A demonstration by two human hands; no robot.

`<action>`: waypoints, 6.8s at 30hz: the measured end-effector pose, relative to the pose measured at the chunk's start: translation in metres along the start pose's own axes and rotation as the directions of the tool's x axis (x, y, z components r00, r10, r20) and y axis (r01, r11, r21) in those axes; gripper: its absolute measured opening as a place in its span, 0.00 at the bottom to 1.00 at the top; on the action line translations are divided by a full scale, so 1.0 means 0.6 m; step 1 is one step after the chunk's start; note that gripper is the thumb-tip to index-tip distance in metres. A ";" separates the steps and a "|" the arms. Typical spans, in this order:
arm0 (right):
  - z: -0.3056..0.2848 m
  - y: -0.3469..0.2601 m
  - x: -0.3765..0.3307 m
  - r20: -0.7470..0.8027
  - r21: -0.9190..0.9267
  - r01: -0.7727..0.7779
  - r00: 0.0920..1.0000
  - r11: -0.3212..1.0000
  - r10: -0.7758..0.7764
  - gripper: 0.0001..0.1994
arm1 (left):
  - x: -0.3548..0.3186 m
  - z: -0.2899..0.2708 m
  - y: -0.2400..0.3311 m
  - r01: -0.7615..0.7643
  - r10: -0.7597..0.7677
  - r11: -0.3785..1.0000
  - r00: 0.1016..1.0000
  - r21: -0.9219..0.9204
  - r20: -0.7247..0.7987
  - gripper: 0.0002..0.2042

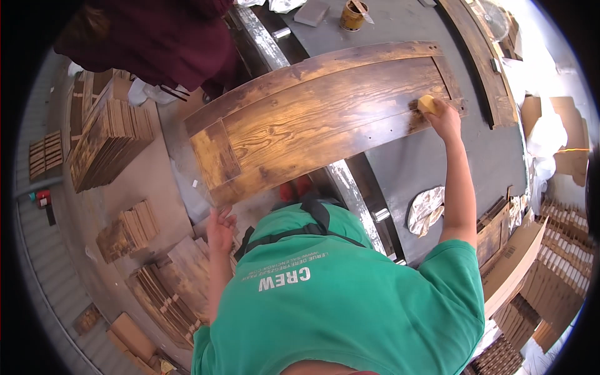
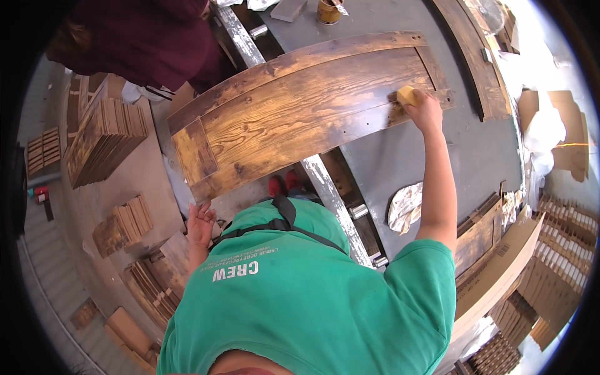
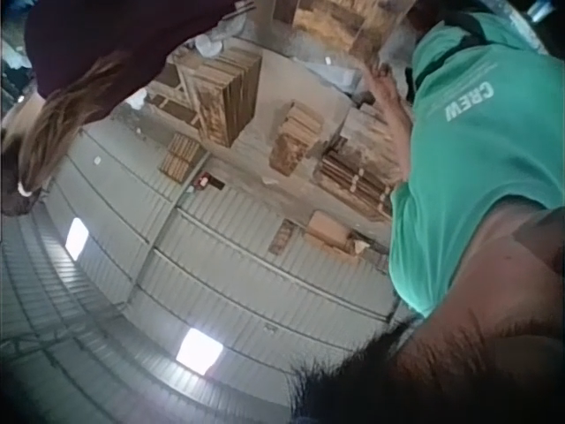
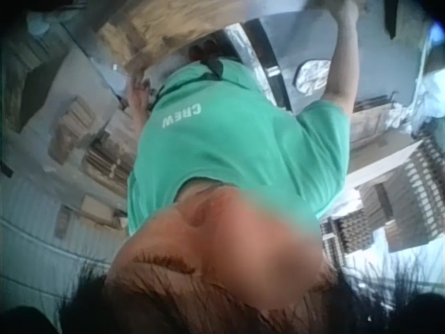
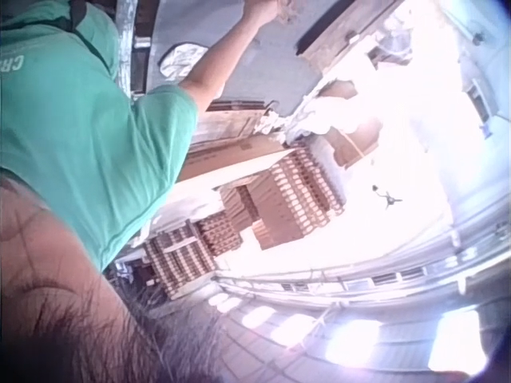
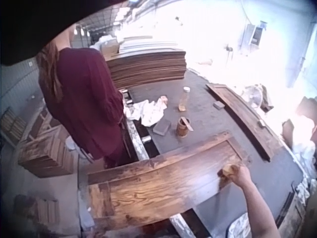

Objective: The person applies finish to wood panels using a sponge and a small stick, wipes the surfaces with a cloth, and sands the edges with a block.

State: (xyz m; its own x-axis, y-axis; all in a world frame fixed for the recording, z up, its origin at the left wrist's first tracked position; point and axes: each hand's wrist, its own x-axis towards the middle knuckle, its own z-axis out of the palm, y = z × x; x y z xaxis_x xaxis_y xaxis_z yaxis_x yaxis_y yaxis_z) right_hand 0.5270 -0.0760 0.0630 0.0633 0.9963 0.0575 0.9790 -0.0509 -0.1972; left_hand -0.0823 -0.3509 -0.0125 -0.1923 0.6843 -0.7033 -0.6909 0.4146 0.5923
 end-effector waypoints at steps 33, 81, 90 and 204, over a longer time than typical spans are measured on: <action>0.084 -0.375 -0.184 -0.160 0.053 0.151 0.977 0.987 -0.141 0.23 | 0.010 -0.001 0.004 0.004 -0.001 0.999 0.995 -0.032 0.101 0.29; 0.027 -0.088 -0.307 0.126 0.959 -0.245 0.822 0.145 0.556 0.19 | 0.104 -0.003 0.086 0.046 -0.054 0.997 0.991 0.063 0.126 0.37; 0.075 0.025 -0.294 0.517 0.828 -0.178 0.609 -0.531 0.602 0.20 | 0.210 0.091 0.200 -0.085 0.031 0.928 0.988 0.363 0.153 0.34; 0.145 0.081 0.396 -0.112 -0.141 -0.296 0.953 0.945 0.282 0.27 | 0.220 0.254 0.198 -0.006 0.151 0.905 0.939 0.424 -0.309 0.27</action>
State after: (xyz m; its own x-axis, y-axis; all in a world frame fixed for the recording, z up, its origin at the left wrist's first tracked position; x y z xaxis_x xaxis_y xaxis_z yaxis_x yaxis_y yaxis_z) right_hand 0.5727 0.1645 -0.0183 0.3580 0.9273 0.1090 0.9335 -0.3527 -0.0650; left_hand -0.0835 -0.1197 0.0249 -0.5003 0.5199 -0.6924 -0.3286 0.6259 0.7073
